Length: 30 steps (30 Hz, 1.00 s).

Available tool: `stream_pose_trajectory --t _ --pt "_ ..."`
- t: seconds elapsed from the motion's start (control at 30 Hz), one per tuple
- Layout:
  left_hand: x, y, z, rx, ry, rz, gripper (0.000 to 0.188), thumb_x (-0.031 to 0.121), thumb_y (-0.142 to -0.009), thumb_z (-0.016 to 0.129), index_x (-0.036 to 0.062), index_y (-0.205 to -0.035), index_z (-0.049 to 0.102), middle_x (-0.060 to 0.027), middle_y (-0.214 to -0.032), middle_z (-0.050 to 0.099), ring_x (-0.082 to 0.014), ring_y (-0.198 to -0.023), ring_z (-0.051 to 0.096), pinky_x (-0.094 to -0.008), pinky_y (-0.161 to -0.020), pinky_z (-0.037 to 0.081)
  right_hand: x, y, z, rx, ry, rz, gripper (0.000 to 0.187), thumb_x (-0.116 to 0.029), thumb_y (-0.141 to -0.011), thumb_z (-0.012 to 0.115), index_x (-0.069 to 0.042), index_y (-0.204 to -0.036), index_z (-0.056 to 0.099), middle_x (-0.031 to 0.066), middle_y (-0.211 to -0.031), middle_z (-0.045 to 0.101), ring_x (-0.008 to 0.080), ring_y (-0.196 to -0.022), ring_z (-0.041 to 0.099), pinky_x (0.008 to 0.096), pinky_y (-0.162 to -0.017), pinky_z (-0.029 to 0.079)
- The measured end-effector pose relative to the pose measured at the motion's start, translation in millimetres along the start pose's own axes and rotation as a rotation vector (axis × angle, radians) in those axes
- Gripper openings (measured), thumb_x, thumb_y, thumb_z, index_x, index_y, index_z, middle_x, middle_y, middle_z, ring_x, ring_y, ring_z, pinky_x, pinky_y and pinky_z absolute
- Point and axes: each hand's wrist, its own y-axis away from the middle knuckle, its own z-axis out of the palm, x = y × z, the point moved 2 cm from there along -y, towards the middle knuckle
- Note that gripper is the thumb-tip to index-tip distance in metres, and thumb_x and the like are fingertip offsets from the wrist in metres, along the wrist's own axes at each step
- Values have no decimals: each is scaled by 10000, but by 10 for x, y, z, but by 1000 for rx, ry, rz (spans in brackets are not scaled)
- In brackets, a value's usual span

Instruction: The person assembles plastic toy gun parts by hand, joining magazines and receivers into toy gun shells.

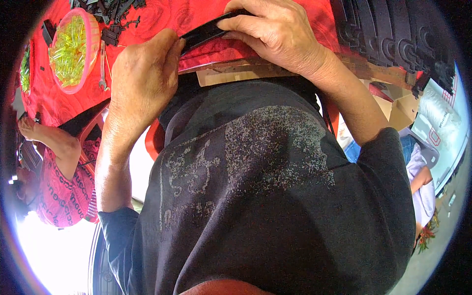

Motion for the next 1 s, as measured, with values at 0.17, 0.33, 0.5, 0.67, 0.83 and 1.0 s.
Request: stream_pose_trajectory --t 0.17,0.33,0.5,0.67,0.83,1.0 --pt "5 -48 -10 4 -2 37 166 191 -926 628 48 -843 616 -205 -663 631 -442 -680 672 -547 -584 520 17 6 11 5 -12 2 207 -100 -736 829 -45 -921 756 112 -970 693 296 -821 678 396 -669 502" --pt "27 -62 -40 -44 -25 21 140 175 -905 627 50 -842 626 -207 -673 634 -441 -685 673 -547 -596 524 26 8 6 0 -32 6 211 -109 -726 840 -44 -906 751 104 -960 696 294 -820 677 397 -666 501" --pt "24 -39 -28 -28 -3 18 133 174 -894 629 49 -846 629 -206 -679 638 -439 -685 674 -549 -596 524 15 -11 1 -12 -25 12 205 -105 -725 844 -42 -895 750 102 -959 699 295 -816 677 399 -662 502" --pt "17 -54 -11 -33 -2 19 125 171 -888 627 51 -857 640 -207 -684 643 -438 -687 678 -547 -601 531 32 -2 18 -11 -43 16 201 -102 -727 842 -38 -894 751 107 -963 702 300 -814 677 402 -667 509" --pt "15 -63 -28 -58 -37 24 112 154 -873 618 48 -874 654 -209 -695 652 -439 -699 686 -543 -613 544 16 -30 11 -24 -37 13 178 -100 -729 838 -33 -873 756 117 -963 709 299 -819 682 405 -664 512" --pt "7 -42 -33 -63 -43 28 107 150 -865 619 47 -867 648 -206 -696 652 -438 -697 685 -544 -611 543 225 110 216 225 -20 -305 274 -86 -748 838 -41 -1006 756 107 -1038 721 296 -912 697 390 -786 551"
